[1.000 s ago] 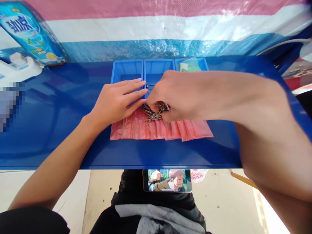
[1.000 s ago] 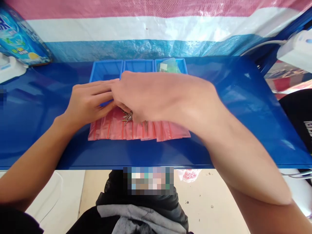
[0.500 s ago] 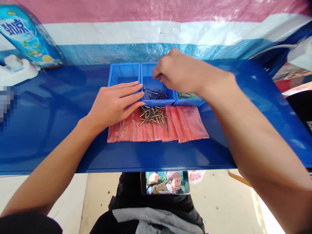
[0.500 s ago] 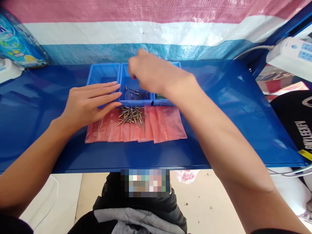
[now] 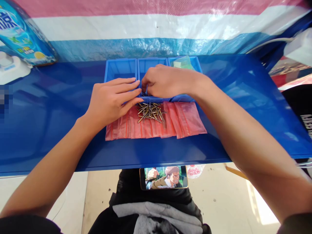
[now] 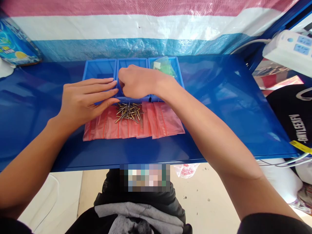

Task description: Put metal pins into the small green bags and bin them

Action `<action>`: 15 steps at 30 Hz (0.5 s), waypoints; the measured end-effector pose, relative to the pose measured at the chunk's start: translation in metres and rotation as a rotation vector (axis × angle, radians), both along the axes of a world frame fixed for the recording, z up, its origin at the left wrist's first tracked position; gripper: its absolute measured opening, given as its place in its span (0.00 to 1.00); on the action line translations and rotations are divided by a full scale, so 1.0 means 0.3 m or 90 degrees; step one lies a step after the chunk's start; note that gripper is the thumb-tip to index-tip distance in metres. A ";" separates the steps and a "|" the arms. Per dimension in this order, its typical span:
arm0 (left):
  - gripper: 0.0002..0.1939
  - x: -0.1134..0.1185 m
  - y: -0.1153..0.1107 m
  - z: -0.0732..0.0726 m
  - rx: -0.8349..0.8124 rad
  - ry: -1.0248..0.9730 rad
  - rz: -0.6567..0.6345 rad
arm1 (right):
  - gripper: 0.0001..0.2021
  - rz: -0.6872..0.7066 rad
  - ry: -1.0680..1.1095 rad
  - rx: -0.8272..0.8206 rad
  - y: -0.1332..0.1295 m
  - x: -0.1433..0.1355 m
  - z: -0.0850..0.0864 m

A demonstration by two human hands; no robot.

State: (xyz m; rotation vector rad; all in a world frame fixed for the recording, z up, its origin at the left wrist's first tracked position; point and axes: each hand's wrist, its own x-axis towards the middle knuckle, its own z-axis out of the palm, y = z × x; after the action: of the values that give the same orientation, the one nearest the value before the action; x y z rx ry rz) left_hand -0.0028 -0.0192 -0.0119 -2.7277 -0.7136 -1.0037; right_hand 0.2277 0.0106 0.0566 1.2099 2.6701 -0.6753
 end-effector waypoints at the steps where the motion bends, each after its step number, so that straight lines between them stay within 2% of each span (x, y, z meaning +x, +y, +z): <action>1: 0.10 0.002 -0.001 0.001 -0.001 0.000 0.003 | 0.07 0.007 0.004 -0.003 -0.001 -0.004 0.000; 4: 0.09 0.004 0.000 0.001 -0.009 -0.002 0.011 | 0.11 0.029 0.001 -0.035 -0.002 -0.008 0.007; 9: 0.10 0.006 0.002 -0.001 -0.004 0.007 0.035 | 0.17 0.014 0.043 -0.122 0.003 0.013 0.035; 13: 0.09 0.004 0.000 -0.002 0.003 -0.004 0.025 | 0.08 0.067 0.087 -0.152 0.018 0.054 0.054; 15: 0.08 0.004 -0.001 -0.003 0.000 -0.016 0.010 | 0.07 0.059 0.098 -0.135 0.022 0.073 0.060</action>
State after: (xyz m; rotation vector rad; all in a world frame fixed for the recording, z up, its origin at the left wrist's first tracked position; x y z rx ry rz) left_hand -0.0015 -0.0196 -0.0128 -2.7099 -0.7380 -1.0360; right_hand 0.2497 0.0171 0.0748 1.0121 2.6694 -1.0459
